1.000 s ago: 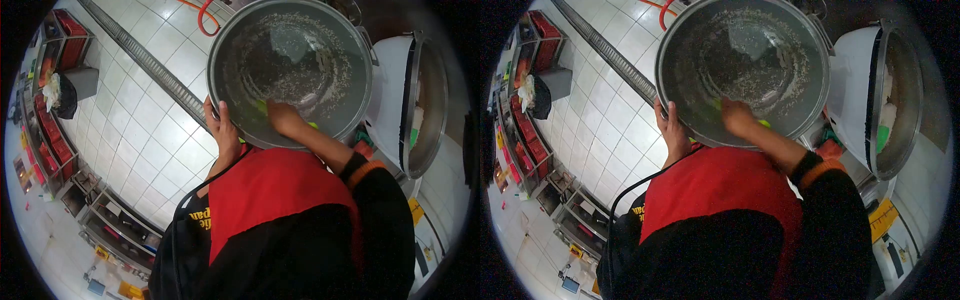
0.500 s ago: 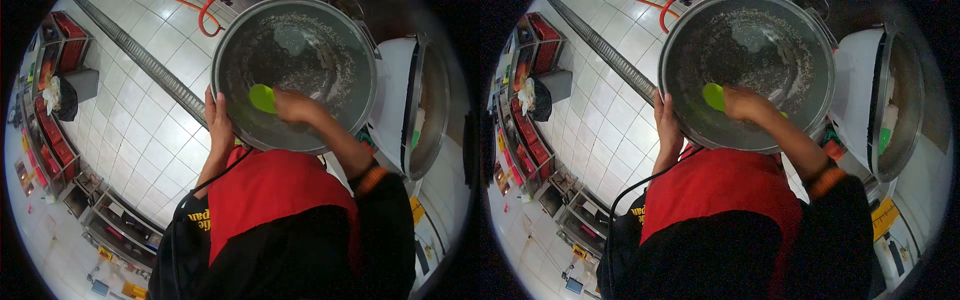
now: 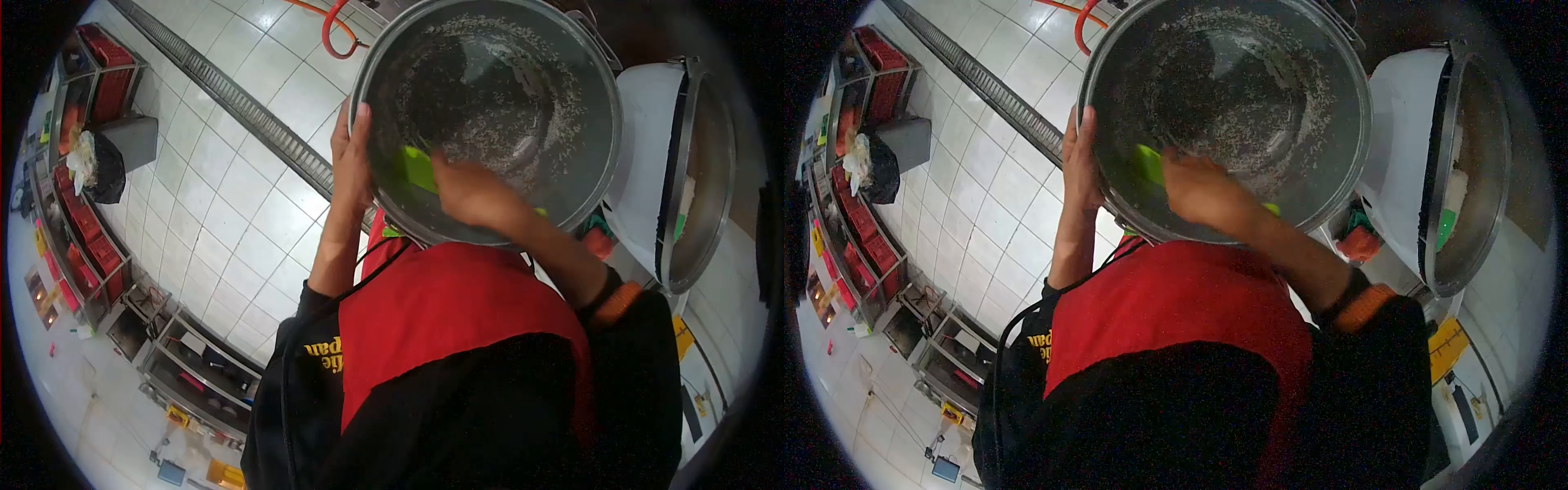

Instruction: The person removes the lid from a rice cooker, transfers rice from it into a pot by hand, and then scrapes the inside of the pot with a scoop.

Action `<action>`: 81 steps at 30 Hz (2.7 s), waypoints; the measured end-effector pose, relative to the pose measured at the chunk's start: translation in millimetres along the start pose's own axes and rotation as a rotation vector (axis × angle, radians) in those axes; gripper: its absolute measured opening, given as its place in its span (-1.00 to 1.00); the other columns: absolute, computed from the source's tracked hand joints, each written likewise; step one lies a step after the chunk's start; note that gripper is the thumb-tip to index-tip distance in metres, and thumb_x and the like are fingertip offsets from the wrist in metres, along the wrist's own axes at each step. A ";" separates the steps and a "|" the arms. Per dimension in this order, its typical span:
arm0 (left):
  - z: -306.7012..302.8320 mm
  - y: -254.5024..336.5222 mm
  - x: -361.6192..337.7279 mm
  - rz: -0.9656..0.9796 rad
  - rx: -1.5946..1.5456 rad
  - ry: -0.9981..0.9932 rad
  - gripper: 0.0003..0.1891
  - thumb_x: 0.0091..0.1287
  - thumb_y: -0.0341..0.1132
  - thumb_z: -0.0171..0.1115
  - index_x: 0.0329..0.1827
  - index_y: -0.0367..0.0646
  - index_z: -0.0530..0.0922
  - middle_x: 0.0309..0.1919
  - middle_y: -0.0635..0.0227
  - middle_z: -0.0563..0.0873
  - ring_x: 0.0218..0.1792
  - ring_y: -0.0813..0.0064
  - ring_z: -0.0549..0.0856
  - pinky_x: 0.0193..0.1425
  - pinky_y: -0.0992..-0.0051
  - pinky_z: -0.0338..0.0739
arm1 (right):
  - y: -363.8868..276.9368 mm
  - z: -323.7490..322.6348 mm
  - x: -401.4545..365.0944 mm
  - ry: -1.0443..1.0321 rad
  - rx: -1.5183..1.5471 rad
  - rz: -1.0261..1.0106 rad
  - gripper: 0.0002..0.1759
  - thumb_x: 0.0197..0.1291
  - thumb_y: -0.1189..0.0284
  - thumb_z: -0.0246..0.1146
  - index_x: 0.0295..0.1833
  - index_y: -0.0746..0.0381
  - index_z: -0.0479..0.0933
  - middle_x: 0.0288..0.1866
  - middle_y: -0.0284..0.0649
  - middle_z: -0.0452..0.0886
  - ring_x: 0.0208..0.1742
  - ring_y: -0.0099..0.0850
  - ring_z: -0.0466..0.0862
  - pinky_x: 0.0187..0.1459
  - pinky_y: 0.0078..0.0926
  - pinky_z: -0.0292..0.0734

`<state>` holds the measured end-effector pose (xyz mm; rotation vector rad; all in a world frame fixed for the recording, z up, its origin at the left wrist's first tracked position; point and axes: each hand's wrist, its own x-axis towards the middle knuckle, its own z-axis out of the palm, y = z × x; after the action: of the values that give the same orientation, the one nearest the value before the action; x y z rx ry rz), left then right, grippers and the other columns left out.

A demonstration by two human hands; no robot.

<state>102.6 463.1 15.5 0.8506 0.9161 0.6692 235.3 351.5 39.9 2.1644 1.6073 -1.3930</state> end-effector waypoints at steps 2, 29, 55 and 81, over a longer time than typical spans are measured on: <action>2.7 3.4 6.3 -0.007 -0.107 -0.074 -0.52 0.44 -0.14 0.04 0.29 -0.27 0.36 0.05 0.28 0.58 0.02 0.54 0.53 0.10 0.55 0.41 | 20.0 30.9 20.4 0.055 -0.103 0.014 -0.61 0.13 0.49 0.09 0.10 0.37 0.32 -0.12 0.13 0.61 -0.06 0.04 0.62 -0.07 -0.09 0.52; -0.6 -14.6 -31.1 0.131 -0.003 0.173 -0.62 0.48 -0.09 -0.06 0.18 -0.16 0.41 -0.11 0.39 0.59 -0.15 0.65 0.54 -0.08 0.61 0.44 | 27.8 21.9 90.4 0.079 0.088 0.036 -0.64 0.19 0.41 0.08 0.02 0.42 0.33 -0.08 0.26 0.56 -0.01 0.07 0.59 -0.02 -0.05 0.47; -10.7 -14.4 -38.5 -0.063 -0.103 0.176 -0.54 0.42 -0.05 0.02 0.22 -0.20 0.33 0.02 0.23 0.51 0.06 0.44 0.48 0.14 0.46 0.38 | -9.5 -36.1 32.5 -0.040 0.160 0.106 -0.63 0.18 0.42 0.06 0.06 0.39 0.36 -0.18 0.17 0.61 -0.14 -0.05 0.66 -0.20 -0.11 0.55; 3.3 18.8 7.3 0.022 0.102 -0.075 -0.54 0.38 -0.15 0.08 0.24 -0.24 0.34 0.07 0.27 0.51 0.08 0.49 0.46 0.17 0.51 0.32 | -12.0 -42.1 7.5 -0.026 0.141 0.029 -0.58 0.12 0.47 0.12 0.12 0.35 0.34 -0.09 0.18 0.59 -0.05 0.08 0.61 -0.04 -0.09 0.50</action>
<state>106.2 477.3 29.7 0.9716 0.8805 0.6092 250.9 385.7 63.6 2.2255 1.5052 -1.5633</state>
